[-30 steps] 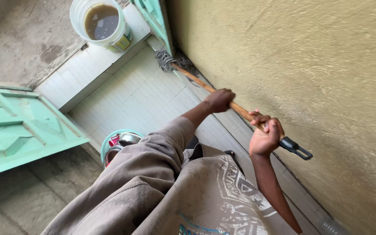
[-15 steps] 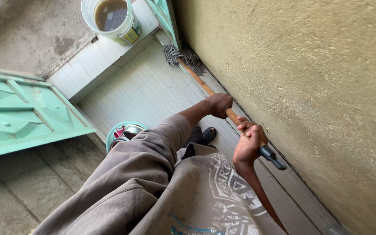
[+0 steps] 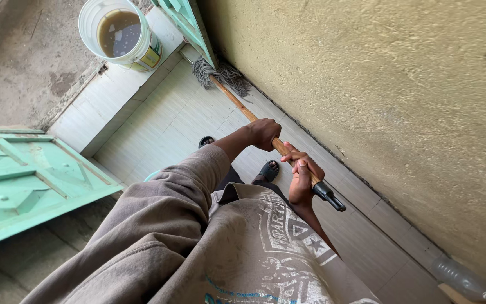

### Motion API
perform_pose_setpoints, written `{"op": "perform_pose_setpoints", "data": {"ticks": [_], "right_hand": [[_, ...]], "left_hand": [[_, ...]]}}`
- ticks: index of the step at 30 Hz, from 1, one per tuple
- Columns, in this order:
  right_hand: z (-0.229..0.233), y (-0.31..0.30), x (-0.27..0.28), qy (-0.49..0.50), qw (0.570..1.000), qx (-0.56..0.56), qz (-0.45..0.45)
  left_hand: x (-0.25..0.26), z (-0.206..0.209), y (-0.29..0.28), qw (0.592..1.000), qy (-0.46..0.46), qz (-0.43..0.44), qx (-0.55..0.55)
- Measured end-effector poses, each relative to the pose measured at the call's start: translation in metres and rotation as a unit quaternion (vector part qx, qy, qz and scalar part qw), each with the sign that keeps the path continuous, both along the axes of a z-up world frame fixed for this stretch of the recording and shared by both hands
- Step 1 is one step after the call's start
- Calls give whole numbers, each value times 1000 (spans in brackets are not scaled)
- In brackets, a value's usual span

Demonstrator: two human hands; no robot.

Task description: The person mops a tiled floor using a string mop and a bucket of water. They move the mop back and forth across the floor, dip it into the bucket to wet it, and wring it out by hand before continuing to clean the area.

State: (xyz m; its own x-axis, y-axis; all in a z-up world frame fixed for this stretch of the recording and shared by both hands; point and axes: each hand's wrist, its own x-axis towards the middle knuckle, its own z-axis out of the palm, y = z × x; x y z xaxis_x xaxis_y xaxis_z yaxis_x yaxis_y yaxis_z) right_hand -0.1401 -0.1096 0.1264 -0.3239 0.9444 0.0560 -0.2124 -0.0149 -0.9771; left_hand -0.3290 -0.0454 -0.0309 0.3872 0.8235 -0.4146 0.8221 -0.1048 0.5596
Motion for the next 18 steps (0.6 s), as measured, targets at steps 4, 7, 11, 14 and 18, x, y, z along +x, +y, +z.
{"op": "perform_pose_setpoints", "data": {"ticks": [4, 7, 11, 14, 18], "right_hand": [[-29, -10, -39, 23, 999, -12, -24], [-52, -17, -88, 36, 998, -37, -24], [-59, -5, -144, 54, 995, -59, -63], [-39, 8, -157, 43, 996, -35, -69], [-16, 23, -181, 28, 996, -25, -85]], "left_hand": [[-41, -22, -1, 998, -40, 18, 40], [-89, -37, -13, 999, -18, 29, 23], [-135, -35, -3, 999, 24, 41, 7], [-152, -32, 6, 992, -39, 90, 76], [-161, -17, 10, 984, -89, 130, 85]]}}
